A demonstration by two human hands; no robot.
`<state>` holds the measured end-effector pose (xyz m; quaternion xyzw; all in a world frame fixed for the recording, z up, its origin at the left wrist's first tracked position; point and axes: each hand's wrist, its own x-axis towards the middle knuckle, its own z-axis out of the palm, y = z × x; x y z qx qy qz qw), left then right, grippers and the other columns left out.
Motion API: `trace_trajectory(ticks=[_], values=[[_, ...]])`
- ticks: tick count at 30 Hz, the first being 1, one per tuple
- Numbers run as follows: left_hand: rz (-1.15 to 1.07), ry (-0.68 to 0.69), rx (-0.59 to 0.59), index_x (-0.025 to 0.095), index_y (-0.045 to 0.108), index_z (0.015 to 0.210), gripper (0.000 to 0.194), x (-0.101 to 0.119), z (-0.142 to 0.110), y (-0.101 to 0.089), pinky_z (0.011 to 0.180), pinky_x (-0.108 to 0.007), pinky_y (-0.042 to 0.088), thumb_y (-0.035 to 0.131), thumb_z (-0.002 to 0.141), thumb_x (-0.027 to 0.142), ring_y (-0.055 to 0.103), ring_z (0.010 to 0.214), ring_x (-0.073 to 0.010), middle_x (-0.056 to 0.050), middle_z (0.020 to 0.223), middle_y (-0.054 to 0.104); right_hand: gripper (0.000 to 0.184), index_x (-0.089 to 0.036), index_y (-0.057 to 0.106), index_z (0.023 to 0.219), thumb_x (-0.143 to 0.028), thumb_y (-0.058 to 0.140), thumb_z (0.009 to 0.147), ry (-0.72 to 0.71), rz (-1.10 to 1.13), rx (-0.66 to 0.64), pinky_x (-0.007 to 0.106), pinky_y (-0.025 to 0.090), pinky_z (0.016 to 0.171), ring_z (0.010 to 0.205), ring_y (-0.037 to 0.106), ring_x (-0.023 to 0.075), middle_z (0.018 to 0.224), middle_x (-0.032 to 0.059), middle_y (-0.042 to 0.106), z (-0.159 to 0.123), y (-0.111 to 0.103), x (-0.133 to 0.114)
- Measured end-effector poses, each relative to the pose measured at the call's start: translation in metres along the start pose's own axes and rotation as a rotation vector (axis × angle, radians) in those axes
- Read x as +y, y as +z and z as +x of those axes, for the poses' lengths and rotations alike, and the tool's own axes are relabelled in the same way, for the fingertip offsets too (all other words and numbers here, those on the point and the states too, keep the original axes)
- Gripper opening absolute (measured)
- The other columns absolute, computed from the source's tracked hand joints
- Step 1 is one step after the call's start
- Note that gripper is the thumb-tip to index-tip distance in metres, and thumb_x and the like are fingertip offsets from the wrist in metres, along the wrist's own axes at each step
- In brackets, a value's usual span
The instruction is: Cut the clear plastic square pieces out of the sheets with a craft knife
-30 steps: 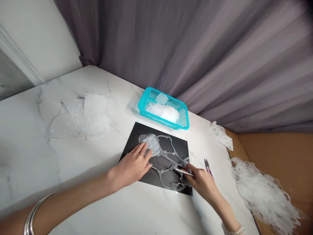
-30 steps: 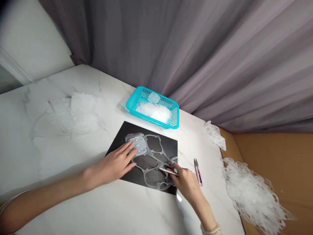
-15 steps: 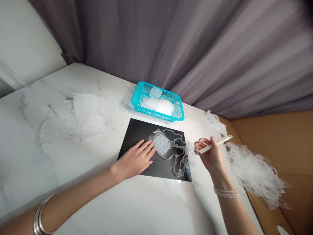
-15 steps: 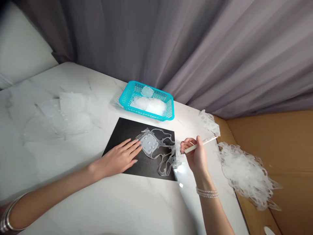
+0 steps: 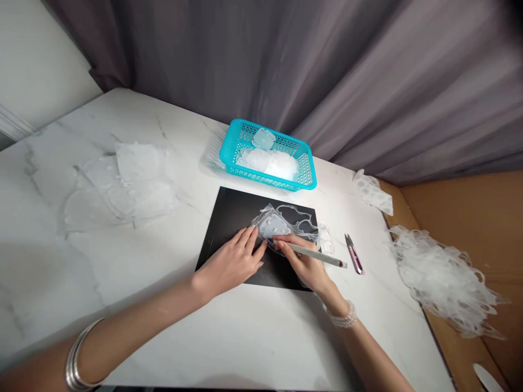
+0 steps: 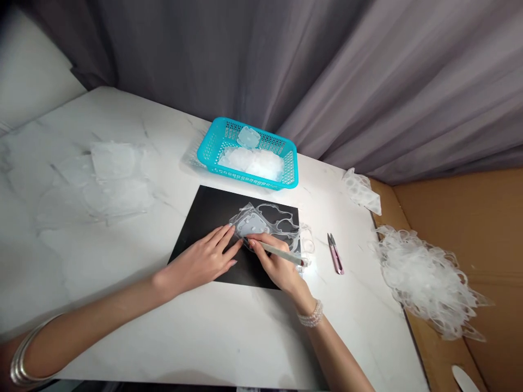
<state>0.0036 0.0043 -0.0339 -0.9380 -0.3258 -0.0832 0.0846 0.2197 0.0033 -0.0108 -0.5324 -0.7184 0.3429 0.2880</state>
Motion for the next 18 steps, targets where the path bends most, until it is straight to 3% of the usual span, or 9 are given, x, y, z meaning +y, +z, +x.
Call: trace_trajectory(ticks=[6,18], values=[[-0.012,0.006,-0.011,0.006,0.054,0.136,0.045,-0.0004,0.0008,-0.0042,0.109,-0.050,0.039,0.040,0.101,0.031,0.051,0.131,-0.0359,-0.026,0.140,0.054,0.026,-0.019,0.070,0.107,-0.029,0.047,0.100,-0.154,-0.132,-0.028,0.035,0.055,0.078,0.083,0.069,0.0209,0.096,0.0093,0.074,-0.0017,-0.0004,-0.0064],[0.049,0.018,-0.047,0.007,0.053,0.137,0.044,0.0001,-0.0005,-0.0055,0.108,-0.052,0.040,0.034,0.102,0.025,0.051,0.131,-0.0356,-0.024,0.141,0.054,0.027,-0.021,0.068,0.113,-0.026,0.044,0.101,-0.196,-0.249,-0.087,0.036,0.054,0.074,0.081,0.064,0.0208,0.092,0.0089,0.068,-0.0013,0.0007,-0.0087]])
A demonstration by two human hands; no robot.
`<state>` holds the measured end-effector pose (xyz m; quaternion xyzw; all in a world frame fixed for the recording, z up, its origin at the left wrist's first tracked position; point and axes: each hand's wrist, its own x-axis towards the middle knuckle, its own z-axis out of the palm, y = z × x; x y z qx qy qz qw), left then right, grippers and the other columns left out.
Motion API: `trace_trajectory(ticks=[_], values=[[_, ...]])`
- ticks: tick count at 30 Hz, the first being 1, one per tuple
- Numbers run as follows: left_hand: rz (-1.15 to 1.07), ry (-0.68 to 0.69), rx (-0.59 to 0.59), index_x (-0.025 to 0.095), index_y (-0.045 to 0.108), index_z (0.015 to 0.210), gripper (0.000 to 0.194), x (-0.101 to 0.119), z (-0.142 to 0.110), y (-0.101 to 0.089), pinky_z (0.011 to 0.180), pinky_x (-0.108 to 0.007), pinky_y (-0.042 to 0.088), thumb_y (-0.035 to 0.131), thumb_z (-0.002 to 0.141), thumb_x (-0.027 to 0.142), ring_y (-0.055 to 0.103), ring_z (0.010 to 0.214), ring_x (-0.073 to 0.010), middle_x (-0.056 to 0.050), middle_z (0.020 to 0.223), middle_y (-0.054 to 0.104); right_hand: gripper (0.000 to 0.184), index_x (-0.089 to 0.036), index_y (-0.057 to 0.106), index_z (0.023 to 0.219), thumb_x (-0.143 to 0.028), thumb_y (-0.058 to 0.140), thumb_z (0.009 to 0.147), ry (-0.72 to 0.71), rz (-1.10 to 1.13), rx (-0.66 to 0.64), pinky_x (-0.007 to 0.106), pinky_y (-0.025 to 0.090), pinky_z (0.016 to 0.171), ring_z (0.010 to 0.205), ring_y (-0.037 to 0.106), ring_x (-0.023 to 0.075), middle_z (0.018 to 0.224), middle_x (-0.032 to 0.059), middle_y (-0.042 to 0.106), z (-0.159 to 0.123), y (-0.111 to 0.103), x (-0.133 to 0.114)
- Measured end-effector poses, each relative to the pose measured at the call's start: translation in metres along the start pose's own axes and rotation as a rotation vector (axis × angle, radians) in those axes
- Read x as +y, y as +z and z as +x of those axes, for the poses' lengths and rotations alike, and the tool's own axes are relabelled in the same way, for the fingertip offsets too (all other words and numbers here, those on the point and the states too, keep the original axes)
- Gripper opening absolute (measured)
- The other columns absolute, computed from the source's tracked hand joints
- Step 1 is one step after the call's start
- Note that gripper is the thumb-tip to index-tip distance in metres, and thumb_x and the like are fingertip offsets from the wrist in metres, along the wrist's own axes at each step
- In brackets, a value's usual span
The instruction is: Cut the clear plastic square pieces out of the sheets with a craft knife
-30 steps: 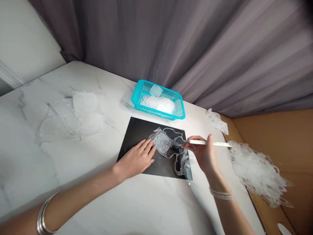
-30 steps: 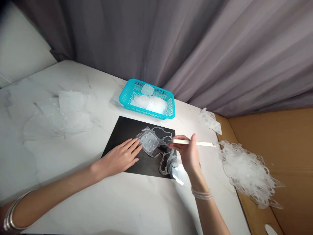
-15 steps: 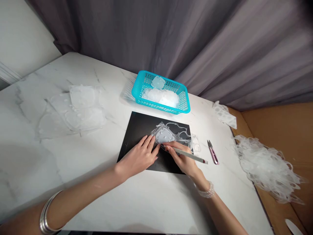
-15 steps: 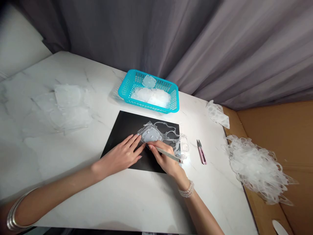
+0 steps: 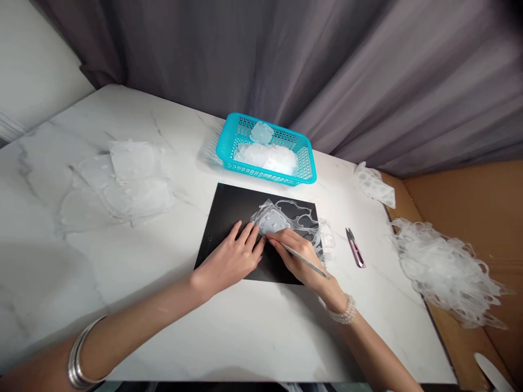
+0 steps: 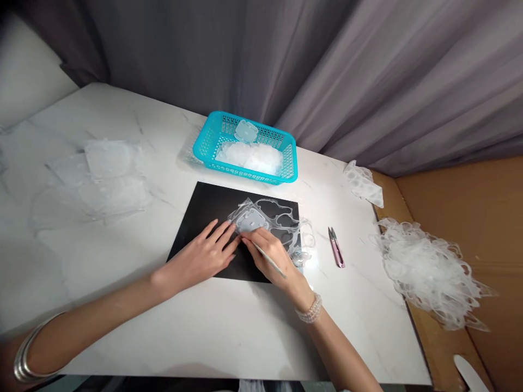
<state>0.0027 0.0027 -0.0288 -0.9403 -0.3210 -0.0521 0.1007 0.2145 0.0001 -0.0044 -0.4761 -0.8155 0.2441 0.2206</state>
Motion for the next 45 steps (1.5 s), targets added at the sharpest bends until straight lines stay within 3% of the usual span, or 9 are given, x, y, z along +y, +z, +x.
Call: trace_trajectory(ticks=[6,13,17,24,32,40,45], values=[[0.007,0.022,-0.013,0.005,0.048,0.141,0.046,0.001,-0.002,0.004,0.109,-0.055,0.038,0.042,0.098,0.019,0.049,0.133,-0.0370,-0.025,0.142,0.052,0.025,-0.021,0.067,0.113,-0.021,0.046,0.100,-0.018,0.010,0.039,0.040,0.057,0.087,0.103,0.066,0.0244,0.106,0.0120,0.070,-0.016,-0.004,0.001],[0.015,0.017,0.009,0.005,0.053,0.136,0.042,0.000,0.000,0.000,0.108,-0.054,0.038,0.040,0.098,0.020,0.052,0.129,-0.0368,-0.025,0.136,0.057,0.024,-0.019,0.068,0.112,-0.018,0.048,0.099,-0.080,0.026,0.087,0.038,0.054,0.097,0.114,0.064,0.0233,0.113,0.0125,0.069,-0.008,0.008,0.009],[0.006,-0.023,0.059,0.008,0.056,0.132,0.040,0.005,0.001,-0.003,0.106,-0.053,0.039,0.041,0.099,0.025,0.056,0.124,-0.0365,-0.025,0.128,0.061,0.023,-0.017,0.067,0.113,-0.016,0.050,0.099,-0.113,0.041,0.103,0.036,0.054,0.096,0.112,0.065,0.0217,0.113,0.0120,0.069,-0.009,0.010,0.014],[-0.078,-0.090,0.115,0.009,0.059,0.126,0.037,0.014,0.007,-0.007,0.100,-0.047,0.044,0.042,0.098,0.028,0.058,0.111,-0.0298,-0.016,0.115,0.064,0.025,-0.024,0.065,0.117,-0.017,0.050,0.099,-0.121,0.082,0.097,0.035,0.054,0.093,0.107,0.066,0.0196,0.112,0.0066,0.070,-0.007,0.010,0.020],[-0.110,-0.081,0.114,0.005,0.056,0.130,0.041,0.016,0.006,-0.005,0.099,-0.045,0.042,0.037,0.100,0.027,0.053,0.114,-0.0291,-0.015,0.122,0.062,0.015,-0.023,0.059,0.110,-0.029,0.054,0.098,0.102,0.092,0.087,0.036,0.056,0.086,0.100,0.070,0.0210,0.112,0.0064,0.071,-0.012,0.010,0.017],[-0.114,-0.095,0.075,0.005,0.054,0.133,0.046,0.018,0.004,0.000,0.103,-0.047,0.039,0.035,0.101,0.032,0.049,0.124,-0.0313,-0.018,0.135,0.058,0.012,-0.021,0.062,0.107,-0.021,0.055,0.097,-0.047,0.063,0.142,0.035,0.054,0.095,0.110,0.067,0.0207,0.116,0.0093,0.069,-0.016,0.016,0.020],[-0.111,-0.080,0.071,0.003,0.053,0.135,0.049,0.018,0.003,0.003,0.105,-0.047,0.037,0.032,0.102,0.033,0.048,0.128,-0.0317,-0.019,0.137,0.057,0.015,-0.021,0.063,0.109,-0.018,0.056,0.097,-0.071,0.058,0.172,0.033,0.056,0.091,0.103,0.069,0.0189,0.109,0.0068,0.071,-0.015,0.016,0.017]])
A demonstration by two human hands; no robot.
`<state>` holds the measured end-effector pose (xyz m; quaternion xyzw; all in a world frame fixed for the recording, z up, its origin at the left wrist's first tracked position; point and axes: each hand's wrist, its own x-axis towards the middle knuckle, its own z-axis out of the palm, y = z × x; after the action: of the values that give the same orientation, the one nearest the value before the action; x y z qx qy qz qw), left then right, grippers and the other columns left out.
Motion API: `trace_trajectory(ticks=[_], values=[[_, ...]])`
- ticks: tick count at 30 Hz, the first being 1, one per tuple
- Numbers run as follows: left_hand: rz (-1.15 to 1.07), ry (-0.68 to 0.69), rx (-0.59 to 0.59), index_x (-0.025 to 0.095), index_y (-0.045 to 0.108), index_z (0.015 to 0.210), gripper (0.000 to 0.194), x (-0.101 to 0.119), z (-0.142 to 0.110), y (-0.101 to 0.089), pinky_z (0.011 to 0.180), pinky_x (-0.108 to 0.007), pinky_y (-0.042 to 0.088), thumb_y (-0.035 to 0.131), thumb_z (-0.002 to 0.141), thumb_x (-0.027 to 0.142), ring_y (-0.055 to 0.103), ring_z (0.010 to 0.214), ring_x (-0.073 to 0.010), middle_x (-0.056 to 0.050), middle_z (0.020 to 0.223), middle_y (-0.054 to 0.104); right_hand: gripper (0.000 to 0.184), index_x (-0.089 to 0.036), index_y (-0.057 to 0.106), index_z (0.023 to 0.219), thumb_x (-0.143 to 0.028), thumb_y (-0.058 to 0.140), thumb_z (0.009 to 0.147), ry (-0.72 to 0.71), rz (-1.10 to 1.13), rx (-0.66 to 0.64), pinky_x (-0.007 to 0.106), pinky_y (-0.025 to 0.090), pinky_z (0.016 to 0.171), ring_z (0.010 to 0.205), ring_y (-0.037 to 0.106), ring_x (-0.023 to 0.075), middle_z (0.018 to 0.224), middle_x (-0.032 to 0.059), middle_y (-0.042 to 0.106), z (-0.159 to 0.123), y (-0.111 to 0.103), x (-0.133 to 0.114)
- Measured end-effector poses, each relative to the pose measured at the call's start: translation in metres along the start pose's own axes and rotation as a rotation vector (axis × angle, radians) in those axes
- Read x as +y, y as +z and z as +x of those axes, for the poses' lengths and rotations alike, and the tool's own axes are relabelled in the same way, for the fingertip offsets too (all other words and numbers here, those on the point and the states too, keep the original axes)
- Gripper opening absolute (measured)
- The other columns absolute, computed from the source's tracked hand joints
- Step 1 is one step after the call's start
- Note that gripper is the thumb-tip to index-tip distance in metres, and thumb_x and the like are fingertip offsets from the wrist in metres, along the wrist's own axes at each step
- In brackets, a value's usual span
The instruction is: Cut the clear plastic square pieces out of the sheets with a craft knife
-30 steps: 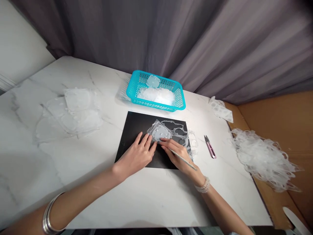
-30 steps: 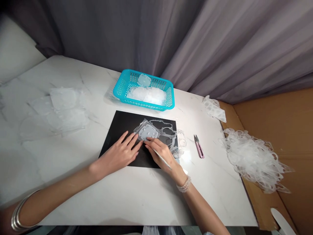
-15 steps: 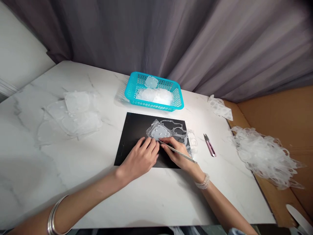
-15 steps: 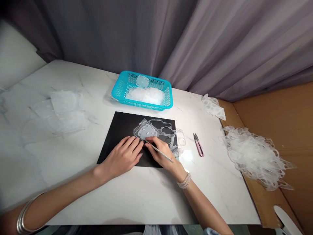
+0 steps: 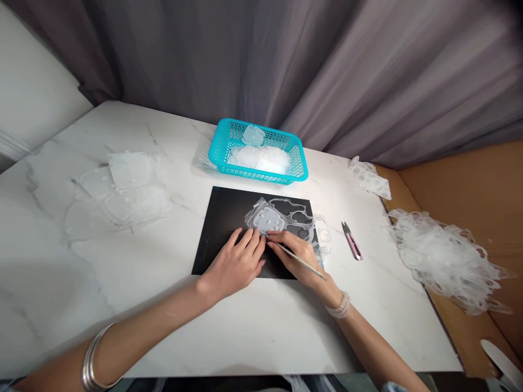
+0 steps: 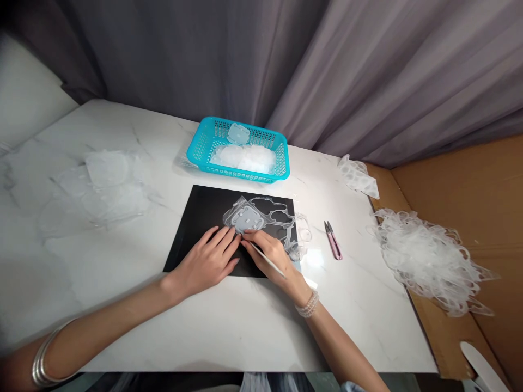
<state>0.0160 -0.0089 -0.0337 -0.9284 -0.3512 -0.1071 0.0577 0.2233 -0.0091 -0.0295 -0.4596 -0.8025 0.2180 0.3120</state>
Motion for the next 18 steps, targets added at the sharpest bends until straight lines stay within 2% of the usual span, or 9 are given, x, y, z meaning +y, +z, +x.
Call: trace_trajectory(ticks=[6,14,18], values=[[0.003,-0.011,-0.026,0.002,0.052,0.137,0.051,0.001,-0.001,0.002,0.106,-0.048,0.038,0.032,0.102,0.034,0.048,0.128,-0.0323,-0.019,0.137,0.057,0.013,-0.022,0.063,0.107,-0.019,0.056,0.096,0.019,-0.026,0.000,0.033,0.057,0.087,0.098,0.070,0.0194,0.108,0.0064,0.072,0.003,-0.002,-0.003],[0.001,-0.022,-0.043,0.001,0.053,0.136,0.050,0.002,0.003,0.002,0.107,-0.048,0.039,0.034,0.101,0.032,0.049,0.130,-0.0346,-0.021,0.137,0.057,0.018,-0.018,0.060,0.110,-0.014,0.046,0.099,-0.162,-0.173,-0.062,0.036,0.060,0.083,0.100,0.069,0.0225,0.108,0.0142,0.069,0.004,0.003,0.002],[0.024,-0.051,-0.043,0.000,0.055,0.133,0.048,0.005,0.003,0.003,0.110,-0.047,0.037,0.037,0.100,0.030,0.046,0.135,-0.0363,-0.027,0.143,0.049,0.026,-0.015,0.058,0.122,-0.015,0.046,0.099,-0.212,-0.287,-0.090,0.044,0.055,0.096,0.118,0.062,0.0264,0.126,0.0194,0.063,0.007,0.003,0.007]])
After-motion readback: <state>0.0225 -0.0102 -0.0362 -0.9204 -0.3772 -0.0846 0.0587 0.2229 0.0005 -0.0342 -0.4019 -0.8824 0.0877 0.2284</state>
